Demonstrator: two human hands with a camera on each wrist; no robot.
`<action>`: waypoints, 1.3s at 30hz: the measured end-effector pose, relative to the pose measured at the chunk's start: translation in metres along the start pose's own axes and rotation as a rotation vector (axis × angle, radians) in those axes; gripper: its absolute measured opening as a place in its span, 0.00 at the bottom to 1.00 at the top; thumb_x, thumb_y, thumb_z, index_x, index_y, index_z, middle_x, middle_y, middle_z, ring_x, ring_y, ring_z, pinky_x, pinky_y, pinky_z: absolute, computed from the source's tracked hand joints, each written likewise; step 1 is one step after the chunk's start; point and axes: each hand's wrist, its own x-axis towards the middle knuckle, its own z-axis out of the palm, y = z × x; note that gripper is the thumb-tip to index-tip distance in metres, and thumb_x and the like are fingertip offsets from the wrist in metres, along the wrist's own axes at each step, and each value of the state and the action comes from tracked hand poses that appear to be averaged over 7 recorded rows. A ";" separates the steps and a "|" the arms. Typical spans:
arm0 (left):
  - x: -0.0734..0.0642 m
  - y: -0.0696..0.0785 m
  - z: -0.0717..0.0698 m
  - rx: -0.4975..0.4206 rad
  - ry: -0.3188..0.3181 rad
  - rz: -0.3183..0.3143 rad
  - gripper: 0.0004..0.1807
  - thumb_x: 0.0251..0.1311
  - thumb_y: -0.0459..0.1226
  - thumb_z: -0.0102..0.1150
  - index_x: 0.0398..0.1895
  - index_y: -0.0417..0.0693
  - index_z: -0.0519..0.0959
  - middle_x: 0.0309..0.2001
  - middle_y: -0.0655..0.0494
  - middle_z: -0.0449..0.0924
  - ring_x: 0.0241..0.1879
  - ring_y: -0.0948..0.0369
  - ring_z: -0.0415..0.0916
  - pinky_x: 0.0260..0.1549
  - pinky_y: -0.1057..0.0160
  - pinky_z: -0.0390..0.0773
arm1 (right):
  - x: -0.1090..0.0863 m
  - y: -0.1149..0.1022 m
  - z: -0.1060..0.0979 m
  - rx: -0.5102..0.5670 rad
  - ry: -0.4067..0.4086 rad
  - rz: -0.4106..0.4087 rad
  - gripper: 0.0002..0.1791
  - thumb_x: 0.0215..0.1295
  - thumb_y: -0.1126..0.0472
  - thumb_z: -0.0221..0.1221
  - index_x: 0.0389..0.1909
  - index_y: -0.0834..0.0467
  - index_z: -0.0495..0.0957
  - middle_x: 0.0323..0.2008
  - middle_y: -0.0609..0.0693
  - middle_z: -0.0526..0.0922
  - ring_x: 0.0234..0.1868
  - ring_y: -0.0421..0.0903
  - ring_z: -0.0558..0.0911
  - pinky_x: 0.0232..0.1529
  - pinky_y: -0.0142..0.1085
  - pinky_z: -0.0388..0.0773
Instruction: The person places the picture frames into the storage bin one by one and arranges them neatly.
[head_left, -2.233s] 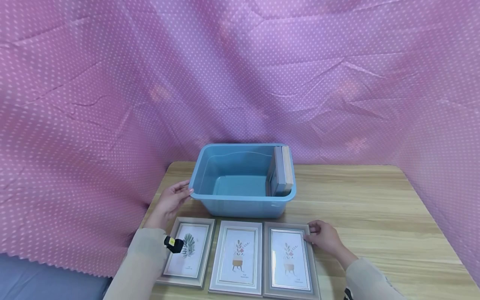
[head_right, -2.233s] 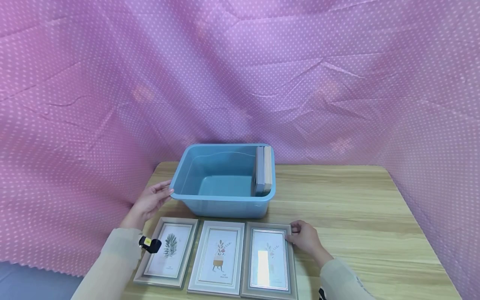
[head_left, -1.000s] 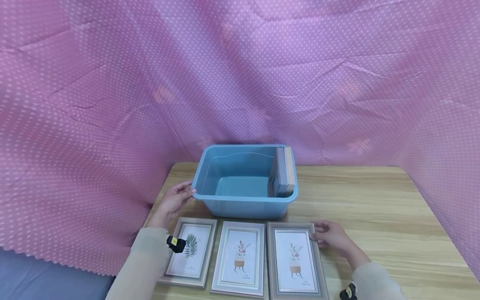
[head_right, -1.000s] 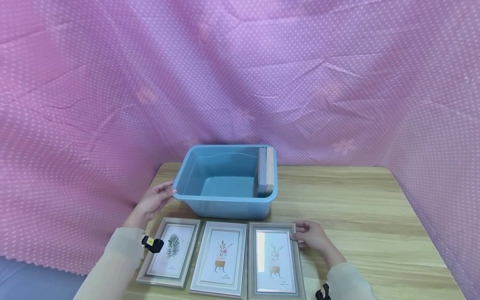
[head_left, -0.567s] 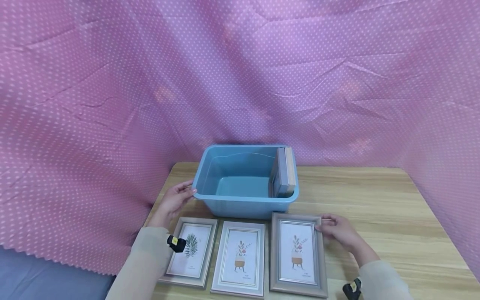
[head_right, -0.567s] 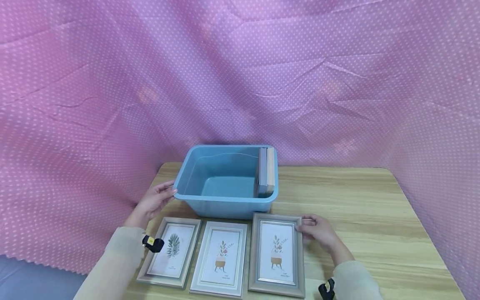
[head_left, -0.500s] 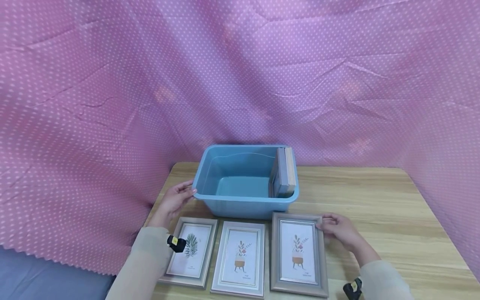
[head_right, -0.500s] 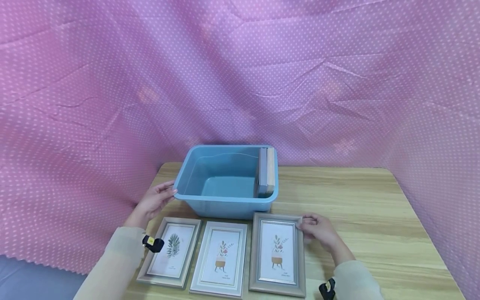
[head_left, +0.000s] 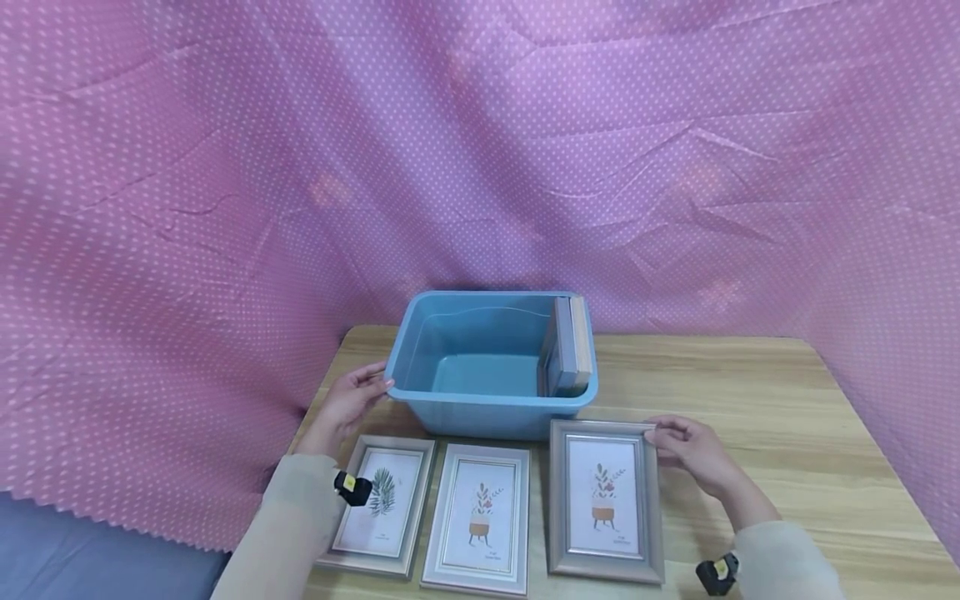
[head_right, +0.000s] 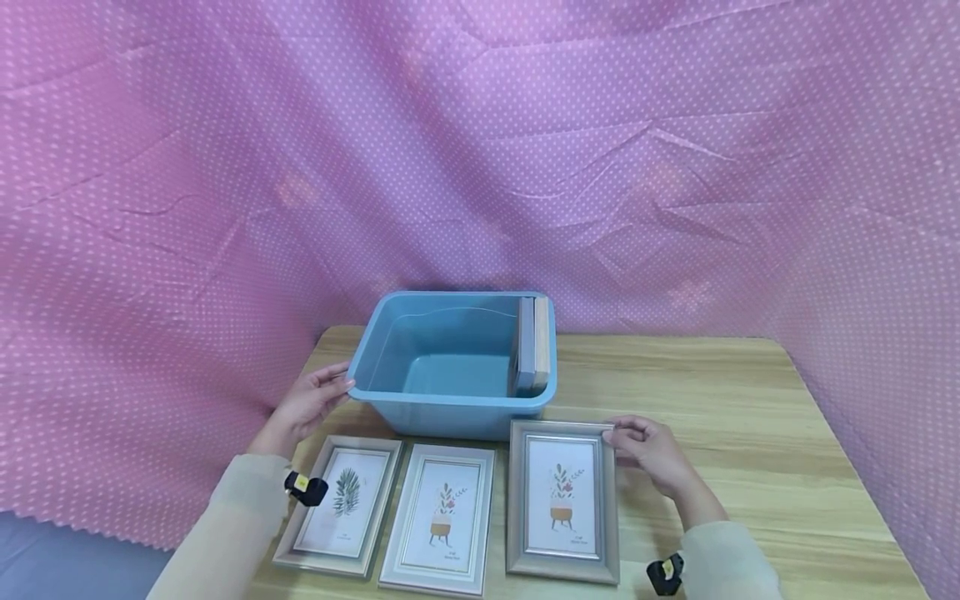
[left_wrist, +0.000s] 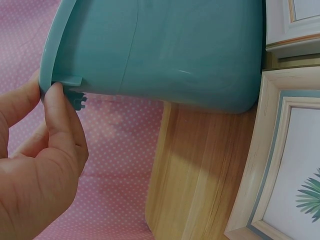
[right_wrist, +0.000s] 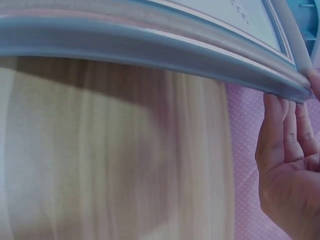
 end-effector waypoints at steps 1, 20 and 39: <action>0.000 0.000 0.000 0.001 -0.002 0.002 0.29 0.65 0.27 0.54 0.67 0.29 0.59 0.55 0.37 0.72 0.38 0.68 0.78 0.45 0.70 0.78 | 0.000 -0.001 -0.002 0.009 -0.014 -0.023 0.16 0.64 0.61 0.61 0.50 0.66 0.76 0.39 0.49 0.83 0.40 0.42 0.82 0.41 0.43 0.83; 0.004 -0.002 0.002 0.007 -0.005 0.008 0.28 0.66 0.27 0.53 0.67 0.29 0.59 0.58 0.30 0.67 0.39 0.68 0.78 0.46 0.70 0.78 | -0.001 -0.047 -0.017 -0.099 -0.012 -0.126 0.14 0.62 0.70 0.60 0.48 0.70 0.75 0.36 0.45 0.82 0.36 0.41 0.81 0.37 0.40 0.84; 0.008 -0.003 0.003 -0.033 -0.017 0.028 0.28 0.65 0.25 0.52 0.67 0.27 0.59 0.45 0.48 0.78 0.39 0.66 0.78 0.47 0.67 0.78 | -0.001 -0.089 -0.047 -0.265 -0.121 -0.237 0.13 0.61 0.73 0.59 0.47 0.68 0.75 0.35 0.48 0.81 0.35 0.43 0.82 0.35 0.37 0.84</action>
